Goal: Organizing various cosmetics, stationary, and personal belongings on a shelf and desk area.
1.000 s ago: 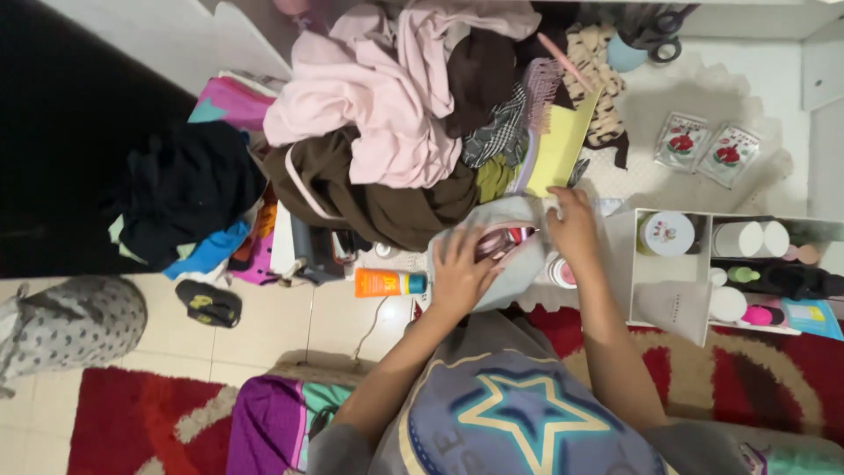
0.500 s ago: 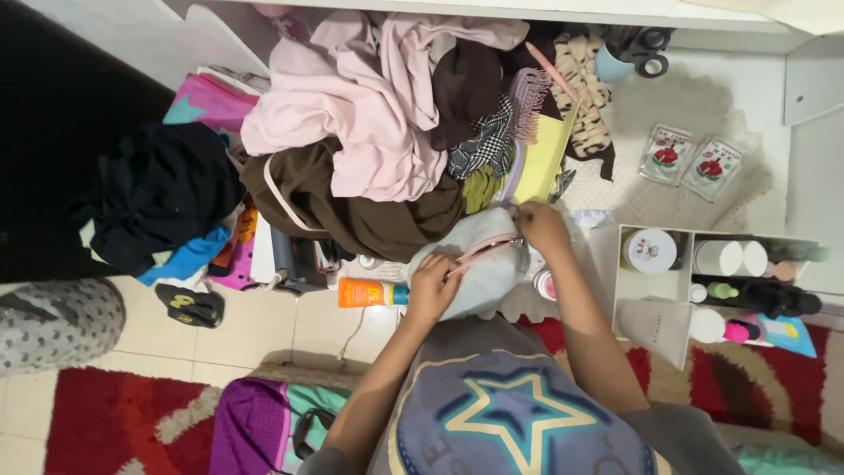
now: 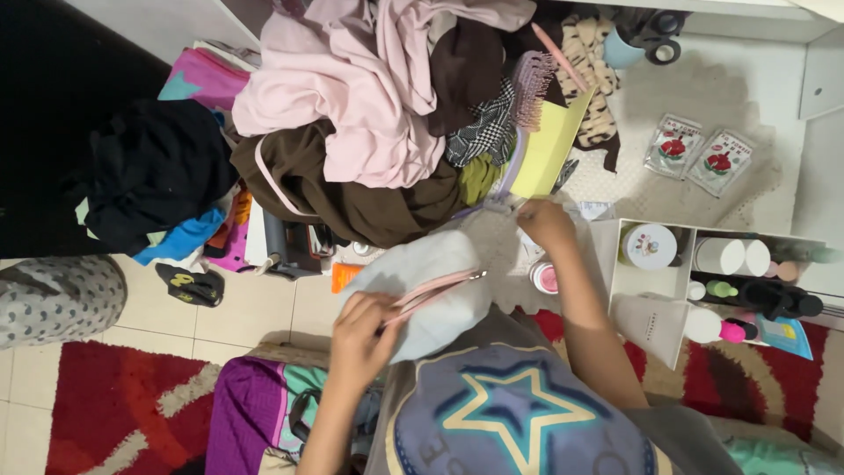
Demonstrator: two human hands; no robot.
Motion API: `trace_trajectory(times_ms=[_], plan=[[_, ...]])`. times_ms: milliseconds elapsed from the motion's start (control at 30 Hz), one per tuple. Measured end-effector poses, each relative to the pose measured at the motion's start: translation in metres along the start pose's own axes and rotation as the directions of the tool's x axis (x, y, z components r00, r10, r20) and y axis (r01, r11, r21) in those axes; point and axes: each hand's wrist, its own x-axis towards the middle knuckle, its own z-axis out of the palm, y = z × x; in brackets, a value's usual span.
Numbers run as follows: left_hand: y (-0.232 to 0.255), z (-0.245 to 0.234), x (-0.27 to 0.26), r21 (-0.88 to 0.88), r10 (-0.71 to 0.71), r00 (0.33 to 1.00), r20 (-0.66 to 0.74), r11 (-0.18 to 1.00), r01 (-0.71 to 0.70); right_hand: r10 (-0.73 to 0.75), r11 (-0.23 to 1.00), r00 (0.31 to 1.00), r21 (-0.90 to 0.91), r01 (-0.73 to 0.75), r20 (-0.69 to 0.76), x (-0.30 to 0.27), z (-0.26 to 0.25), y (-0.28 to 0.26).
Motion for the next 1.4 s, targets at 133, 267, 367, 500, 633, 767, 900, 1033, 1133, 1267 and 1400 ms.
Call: trace_trajectory(times_ms=[133,267,367,500,633,767,900,1033,1133,1267,1400], plan=[[0.009,-0.025,-0.012,0.071,-0.001,1.000,-0.011,0.997,0.001,-0.062,0.995,0.998,-0.075,0.062,-0.003,-0.002,-0.005,-0.040],[0.010,-0.040,-0.021,0.137,-0.034,0.999,-0.003,0.990,0.034,-0.050,0.973,0.999,-0.225,0.048,-0.003,0.005,0.006,-0.044],[0.007,-0.046,-0.030,0.145,-0.062,0.998,-0.027,0.987,0.065,0.030,0.914,0.999,-0.404,-0.033,-0.013,0.023,0.025,-0.013],[0.002,-0.046,-0.040,0.139,-0.107,0.991,-0.080,0.983,0.117,0.139,0.830,0.990,-0.542,-0.136,-0.034,-0.007,-0.014,-0.021],[-0.003,-0.044,-0.044,0.150,-0.126,0.989,-0.082,0.979,0.137,-0.178,0.910,0.981,-0.391,0.136,-0.075,-0.018,0.006,-0.071],[-0.014,-0.038,-0.040,0.078,-0.064,0.994,-0.085,0.994,0.070,-0.354,0.809,0.935,-0.510,0.292,-0.026,0.024,0.064,-0.064],[-0.018,-0.027,-0.034,0.029,-0.050,0.997,-0.055,0.998,0.051,-0.464,0.684,0.885,-0.628,0.370,0.015,0.029,0.076,-0.062],[-0.019,-0.013,-0.017,-0.002,0.009,1.000,0.002,1.000,-0.009,-0.381,0.694,0.924,-0.661,0.286,0.000,0.014,0.051,-0.062],[-0.021,0.009,0.000,-0.072,0.066,0.995,0.077,0.996,-0.061,-0.151,0.770,0.985,-0.634,0.065,-0.082,0.011,0.020,-0.041],[-0.023,0.047,0.034,-0.117,0.156,0.963,0.220,0.984,-0.133,0.043,0.889,0.974,-0.437,-0.139,-0.223,-0.003,-0.028,-0.024],[-0.028,0.092,0.069,-0.136,0.322,0.905,0.277,0.946,-0.295,0.027,0.966,0.936,-0.231,-0.115,-0.351,-0.041,-0.075,-0.041]])
